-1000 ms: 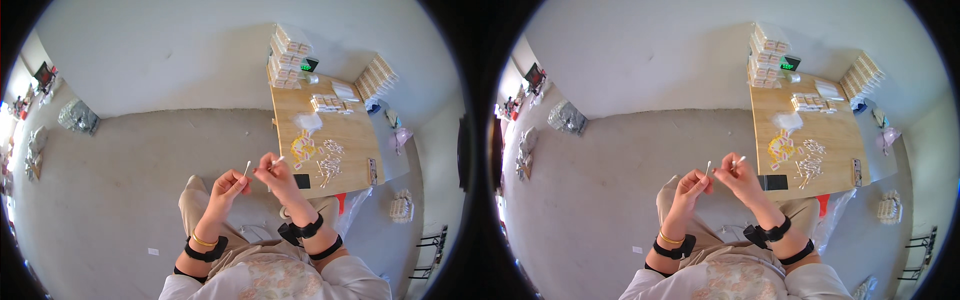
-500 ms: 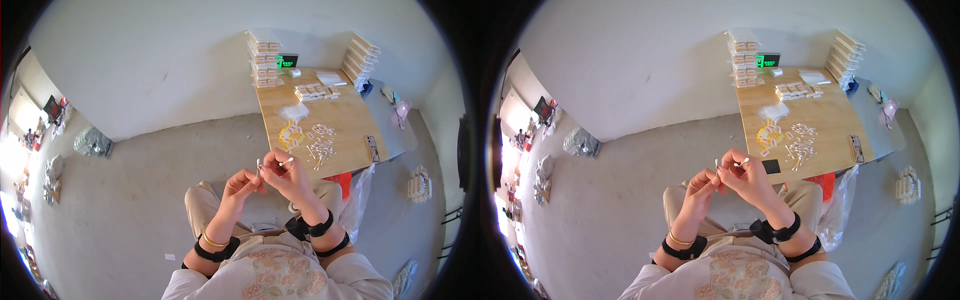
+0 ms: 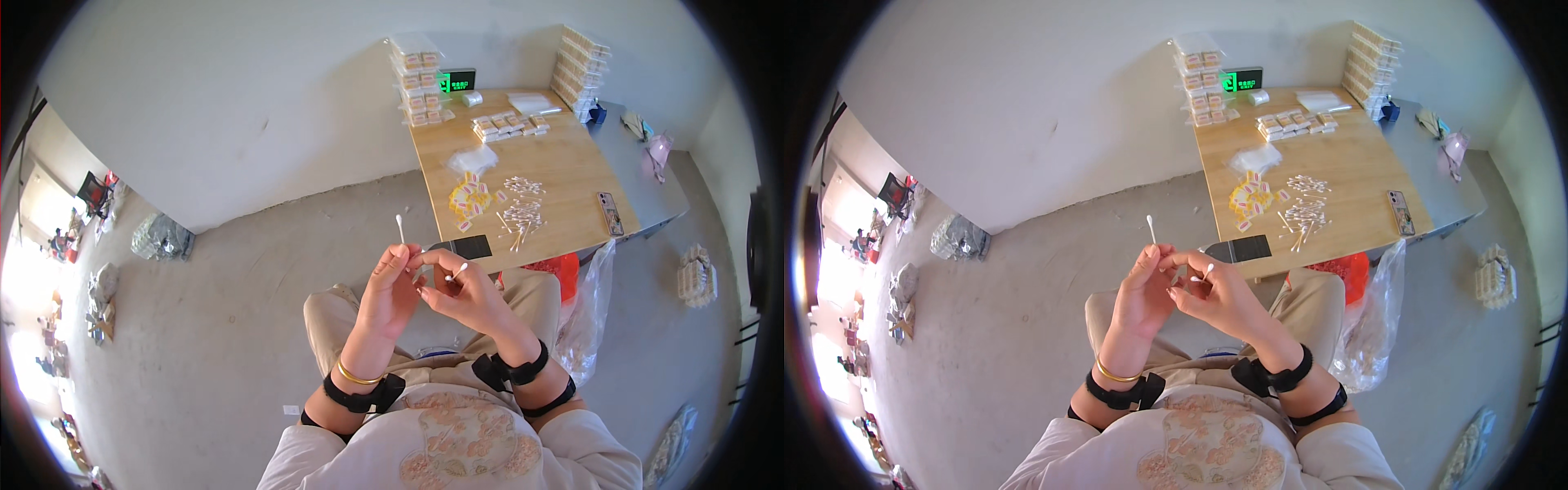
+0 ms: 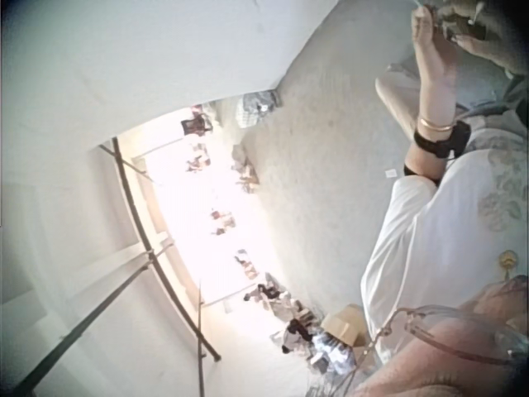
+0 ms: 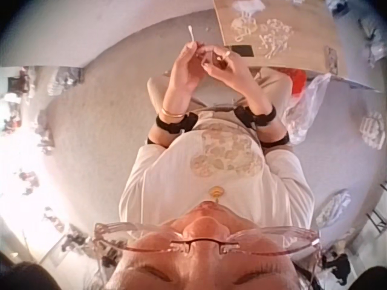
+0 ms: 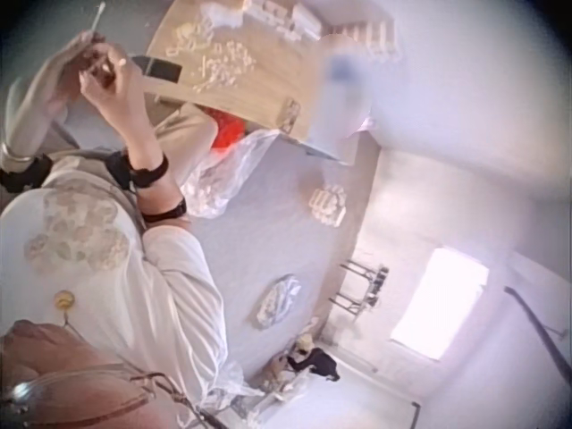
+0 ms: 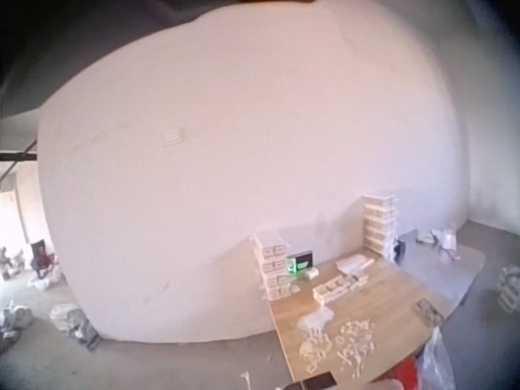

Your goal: Arrange and align small items (cotton swabs) in rows on a table.

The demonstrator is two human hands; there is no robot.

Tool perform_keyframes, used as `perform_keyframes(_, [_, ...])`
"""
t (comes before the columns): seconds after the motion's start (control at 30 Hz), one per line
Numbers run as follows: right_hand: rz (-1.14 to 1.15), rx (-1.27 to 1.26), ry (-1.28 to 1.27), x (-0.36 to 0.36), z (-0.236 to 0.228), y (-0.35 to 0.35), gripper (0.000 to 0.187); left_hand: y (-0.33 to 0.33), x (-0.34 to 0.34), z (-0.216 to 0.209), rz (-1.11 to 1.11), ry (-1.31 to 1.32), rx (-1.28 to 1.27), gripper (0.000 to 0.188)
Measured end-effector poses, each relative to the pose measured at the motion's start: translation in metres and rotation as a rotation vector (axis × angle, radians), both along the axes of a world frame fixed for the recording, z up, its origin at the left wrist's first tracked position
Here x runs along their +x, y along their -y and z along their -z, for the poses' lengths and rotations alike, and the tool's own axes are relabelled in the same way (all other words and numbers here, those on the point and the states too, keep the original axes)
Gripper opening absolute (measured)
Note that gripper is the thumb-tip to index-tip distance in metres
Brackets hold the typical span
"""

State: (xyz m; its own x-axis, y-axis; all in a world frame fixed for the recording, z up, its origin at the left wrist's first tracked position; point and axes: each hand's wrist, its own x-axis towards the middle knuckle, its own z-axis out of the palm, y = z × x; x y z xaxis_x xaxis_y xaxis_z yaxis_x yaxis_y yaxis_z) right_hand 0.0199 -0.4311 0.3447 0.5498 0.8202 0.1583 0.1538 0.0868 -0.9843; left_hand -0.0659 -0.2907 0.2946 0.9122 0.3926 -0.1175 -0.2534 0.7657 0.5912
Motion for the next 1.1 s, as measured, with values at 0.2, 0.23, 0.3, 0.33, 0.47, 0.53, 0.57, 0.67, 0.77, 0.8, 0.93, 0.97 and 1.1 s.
perform_keyframes(0.2, [0.092, 0.076, 0.073, 0.001, 0.02, 0.007, 0.016, 0.008, 0.001, 0.004, 0.008, 0.058, -0.002, 0.007])
perform_keyframes(0.23, [0.056, 0.046, 0.105, 0.001, 0.019, 0.008, 0.017, 0.01, 0.002, 0.003, 0.008, 0.045, 0.04, 0.005])
perform_keyframes(0.3, [0.047, 0.038, 0.125, -0.003, 0.005, 0.013, 0.016, 0.011, 0.002, -0.002, 0.012, 0.011, 0.02, 0.005])
perform_keyframes(0.33, [0.035, 0.028, 0.148, -0.004, 0.0, 0.015, 0.016, 0.011, 0.001, -0.004, 0.013, -0.021, -0.002, 0.006])
perform_keyframes(0.47, [0.14, 0.122, 0.127, 0.001, 0.018, 0.016, 0.016, 0.017, 0.005, -0.001, 0.029, 0.044, -0.014, 0.007])
perform_keyframes(0.53, [0.041, -0.002, 0.153, 0.0, 0.007, 0.02, 0.017, 0.02, 0.004, -0.005, 0.052, 0.027, 0.003, 0.008])
perform_keyframes(0.57, [0.044, -0.001, 0.15, 0.0, 0.008, 0.021, 0.017, 0.019, 0.004, -0.005, 0.054, 0.023, 0.004, 0.008])
perform_keyframes(0.67, [0.187, 0.113, 0.126, 0.001, 0.012, 0.024, 0.017, 0.016, 0.005, 0.001, 0.034, 0.036, -0.107, 0.014])
perform_keyframes(0.77, [0.126, 0.086, 0.138, 0.0, 0.013, 0.025, 0.018, 0.02, 0.01, 0.004, 0.022, 0.052, -0.087, 0.014])
perform_keyframes(0.8, [0.102, 0.069, 0.152, -0.001, 0.009, 0.025, 0.017, 0.021, 0.008, -0.002, 0.028, 0.017, -0.09, 0.014])
perform_keyframes(0.93, [0.25, 0.129, 0.101, 0.005, 0.015, 0.03, 0.015, 0.026, 0.011, -0.005, 0.027, 0.019, -0.04, 0.012])
perform_keyframes(0.97, [0.253, 0.131, 0.099, 0.007, 0.016, 0.029, 0.015, 0.027, 0.011, -0.006, 0.03, 0.017, -0.037, 0.012])
perform_keyframes(1.1, [0.147, 0.042, 0.088, 0.006, 0.019, 0.026, 0.012, 0.037, 0.014, -0.011, 0.091, 0.032, -0.058, 0.013])
